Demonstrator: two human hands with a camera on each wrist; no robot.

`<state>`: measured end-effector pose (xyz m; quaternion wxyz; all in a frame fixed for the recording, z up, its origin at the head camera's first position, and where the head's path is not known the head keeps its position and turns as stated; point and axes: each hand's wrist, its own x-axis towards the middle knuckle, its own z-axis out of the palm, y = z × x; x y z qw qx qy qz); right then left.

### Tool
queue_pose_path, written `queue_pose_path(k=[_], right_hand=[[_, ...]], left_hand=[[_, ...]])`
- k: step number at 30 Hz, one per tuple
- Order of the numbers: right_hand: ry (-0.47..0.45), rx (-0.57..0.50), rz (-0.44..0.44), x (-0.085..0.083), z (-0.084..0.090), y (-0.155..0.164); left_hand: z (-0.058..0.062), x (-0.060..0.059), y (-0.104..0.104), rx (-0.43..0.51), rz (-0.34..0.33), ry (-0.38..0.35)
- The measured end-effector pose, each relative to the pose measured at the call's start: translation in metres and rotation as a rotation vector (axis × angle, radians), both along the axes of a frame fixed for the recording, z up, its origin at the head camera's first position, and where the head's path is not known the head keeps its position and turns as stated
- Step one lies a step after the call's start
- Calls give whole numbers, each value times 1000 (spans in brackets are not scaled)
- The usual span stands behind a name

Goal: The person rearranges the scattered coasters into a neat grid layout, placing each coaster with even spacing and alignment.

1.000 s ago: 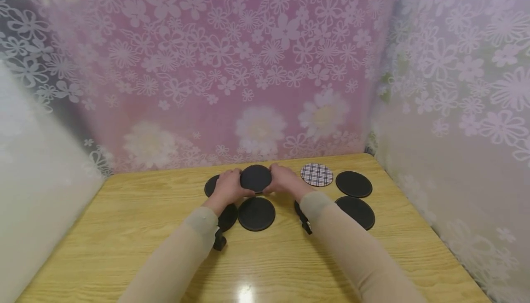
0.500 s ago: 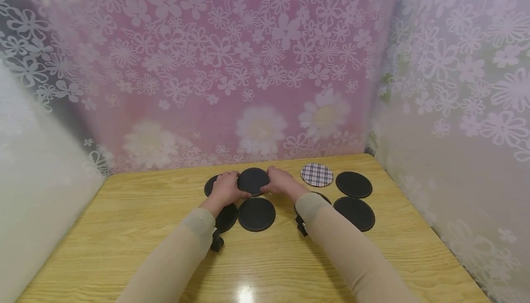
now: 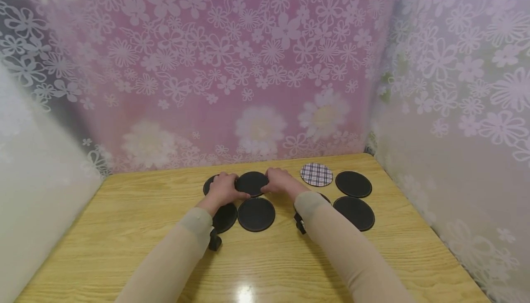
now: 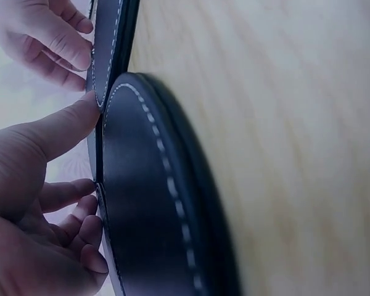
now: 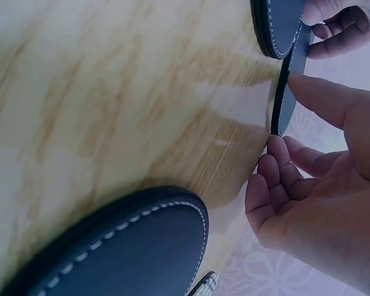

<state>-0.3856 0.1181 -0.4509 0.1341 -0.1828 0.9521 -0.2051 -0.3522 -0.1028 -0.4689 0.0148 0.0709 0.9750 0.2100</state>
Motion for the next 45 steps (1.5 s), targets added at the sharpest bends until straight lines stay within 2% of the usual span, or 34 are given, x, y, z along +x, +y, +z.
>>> queue_pose_path(k=[16, 23, 29, 45], right_hand=[[-38, -9, 19, 4, 2, 1], [-21, 44, 34, 3, -2, 1], [-6, 39, 24, 5, -2, 0], [1, 36, 5, 8, -1, -1]], left_hand=[[3, 8, -4, 30, 0, -9], [3, 12, -6, 46, 5, -5], [5, 16, -7, 23, -8, 6], [6, 16, -8, 32, -26, 26]])
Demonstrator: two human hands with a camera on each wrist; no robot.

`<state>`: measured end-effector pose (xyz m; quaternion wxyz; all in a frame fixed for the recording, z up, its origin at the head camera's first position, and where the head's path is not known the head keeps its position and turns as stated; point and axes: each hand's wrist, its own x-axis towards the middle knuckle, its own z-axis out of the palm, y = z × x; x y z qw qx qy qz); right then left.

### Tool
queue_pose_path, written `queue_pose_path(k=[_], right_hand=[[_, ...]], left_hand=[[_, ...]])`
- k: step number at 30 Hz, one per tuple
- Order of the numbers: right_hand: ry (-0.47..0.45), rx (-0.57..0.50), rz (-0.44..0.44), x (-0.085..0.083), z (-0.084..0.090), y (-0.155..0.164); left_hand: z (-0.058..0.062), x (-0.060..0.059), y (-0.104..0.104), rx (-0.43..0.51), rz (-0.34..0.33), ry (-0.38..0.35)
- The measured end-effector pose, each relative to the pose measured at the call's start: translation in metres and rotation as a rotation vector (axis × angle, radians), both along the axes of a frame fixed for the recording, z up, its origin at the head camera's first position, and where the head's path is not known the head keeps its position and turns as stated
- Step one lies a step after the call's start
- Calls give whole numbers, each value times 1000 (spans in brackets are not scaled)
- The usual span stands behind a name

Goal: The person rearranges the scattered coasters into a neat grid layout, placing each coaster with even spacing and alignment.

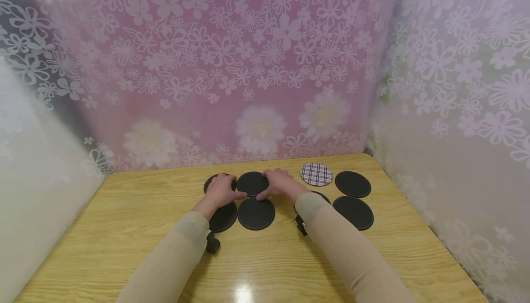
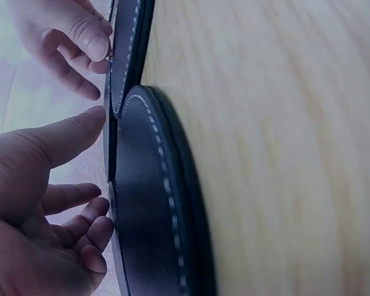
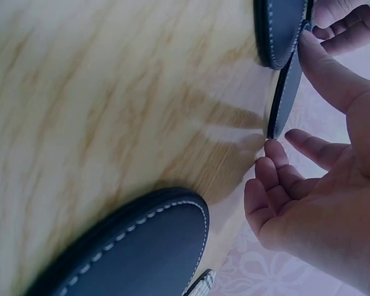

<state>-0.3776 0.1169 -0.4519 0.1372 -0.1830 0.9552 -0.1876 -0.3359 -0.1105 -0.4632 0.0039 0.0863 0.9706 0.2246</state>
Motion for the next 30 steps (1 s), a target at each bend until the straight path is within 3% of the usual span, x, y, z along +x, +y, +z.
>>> queue_pose_path(k=[8, 12, 21, 30], right_hand=[[24, -61, -3, 10, 9, 11], [61, -79, 23, 20, 15, 24], [133, -77, 32, 48, 22, 61], [173, -55, 25, 73, 18, 104]], left_hand=[[5, 8, 10, 26, -20, 67], [11, 16, 17, 43, -17, 53], [11, 27, 32, 47, -28, 75], [13, 39, 47, 69, -95, 101]])
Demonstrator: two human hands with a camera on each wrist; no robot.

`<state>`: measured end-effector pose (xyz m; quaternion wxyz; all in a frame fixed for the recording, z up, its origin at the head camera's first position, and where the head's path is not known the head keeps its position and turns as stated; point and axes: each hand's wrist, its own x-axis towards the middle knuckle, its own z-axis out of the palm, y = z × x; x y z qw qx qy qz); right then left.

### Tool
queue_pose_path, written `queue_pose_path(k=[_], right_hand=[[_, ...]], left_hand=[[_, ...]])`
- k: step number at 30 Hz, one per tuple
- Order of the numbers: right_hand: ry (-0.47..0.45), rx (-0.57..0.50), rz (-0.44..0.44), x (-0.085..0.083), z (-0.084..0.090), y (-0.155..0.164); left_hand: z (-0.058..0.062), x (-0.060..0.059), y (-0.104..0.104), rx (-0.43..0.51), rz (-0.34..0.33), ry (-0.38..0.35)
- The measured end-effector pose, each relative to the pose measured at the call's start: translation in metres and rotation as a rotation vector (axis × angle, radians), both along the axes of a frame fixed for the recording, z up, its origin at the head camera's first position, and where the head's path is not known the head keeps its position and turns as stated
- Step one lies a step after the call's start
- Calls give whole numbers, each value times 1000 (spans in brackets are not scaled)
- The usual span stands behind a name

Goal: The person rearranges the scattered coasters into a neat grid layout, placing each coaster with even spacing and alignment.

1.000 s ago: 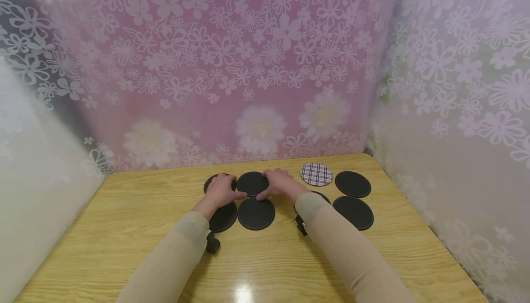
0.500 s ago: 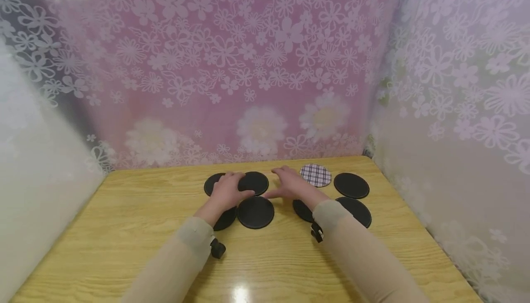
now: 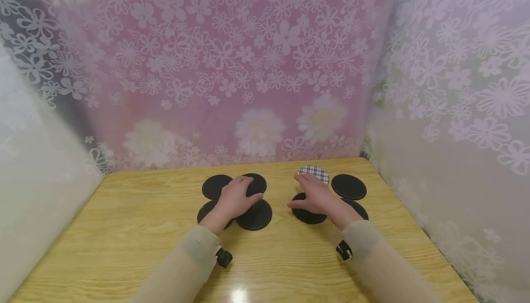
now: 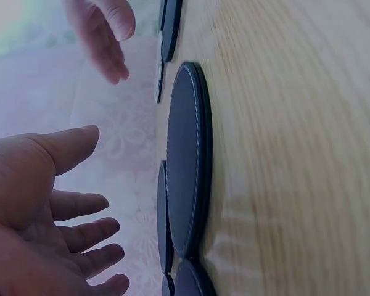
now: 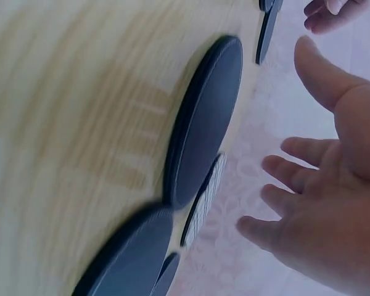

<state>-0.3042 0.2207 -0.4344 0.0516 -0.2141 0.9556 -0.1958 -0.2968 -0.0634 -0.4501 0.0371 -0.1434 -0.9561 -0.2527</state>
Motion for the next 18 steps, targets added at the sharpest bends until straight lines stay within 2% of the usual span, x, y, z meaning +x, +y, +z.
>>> queue_pose_path(k=[10, 18], right_hand=[[-33, -9, -12, 20, -2, 41], [-109, -39, -11, 34, -2, 59]], left_hand=[[5, 11, 22, -23, -55, 6], [2, 17, 46, -35, -87, 26]])
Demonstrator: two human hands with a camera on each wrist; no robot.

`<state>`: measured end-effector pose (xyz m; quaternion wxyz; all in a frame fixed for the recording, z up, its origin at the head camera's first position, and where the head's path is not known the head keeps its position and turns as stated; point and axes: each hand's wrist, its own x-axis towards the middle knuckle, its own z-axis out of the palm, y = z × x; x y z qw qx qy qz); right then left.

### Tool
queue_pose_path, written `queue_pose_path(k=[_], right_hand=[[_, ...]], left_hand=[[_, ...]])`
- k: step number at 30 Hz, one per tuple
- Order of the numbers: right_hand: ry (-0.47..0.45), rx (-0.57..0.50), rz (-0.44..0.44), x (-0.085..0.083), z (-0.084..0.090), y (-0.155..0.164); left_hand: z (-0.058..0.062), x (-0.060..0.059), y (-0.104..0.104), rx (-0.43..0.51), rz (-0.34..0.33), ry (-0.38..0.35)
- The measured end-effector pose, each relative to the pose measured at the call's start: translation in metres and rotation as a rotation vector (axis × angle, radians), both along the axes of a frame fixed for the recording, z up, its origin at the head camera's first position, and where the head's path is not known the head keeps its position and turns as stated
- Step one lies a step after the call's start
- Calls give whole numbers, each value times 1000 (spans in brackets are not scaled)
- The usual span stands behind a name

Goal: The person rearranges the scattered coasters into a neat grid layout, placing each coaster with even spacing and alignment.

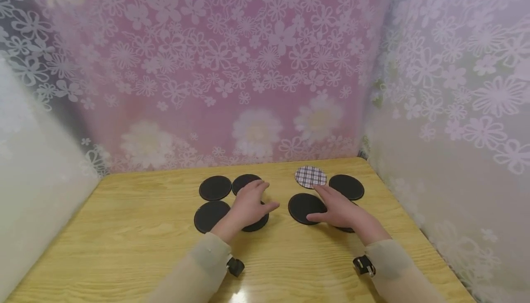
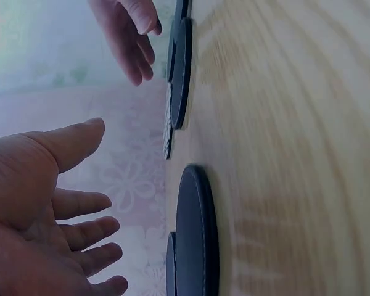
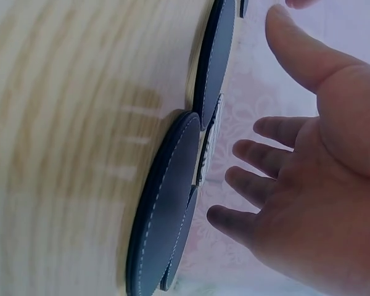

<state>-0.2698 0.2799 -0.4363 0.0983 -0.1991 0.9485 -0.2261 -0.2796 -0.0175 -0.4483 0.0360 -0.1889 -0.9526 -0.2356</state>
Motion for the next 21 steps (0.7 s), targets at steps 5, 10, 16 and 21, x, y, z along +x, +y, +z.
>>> queue_pose_path(k=[5, 10, 16, 21], right_hand=[[0, -24, 8, 2, -4, 5], [-7, -24, 5, 2, -5, 5], [0, -7, -4, 0, -6, 6], [10, -2, -5, -1, -5, 7]], left_hand=[[-2, 5, 16, 8, -19, 5], [-6, 7, 31, -1, -25, -14], [-8, 8, 43, 0, -26, -45], [-9, 7, 50, -10, -29, -44]])
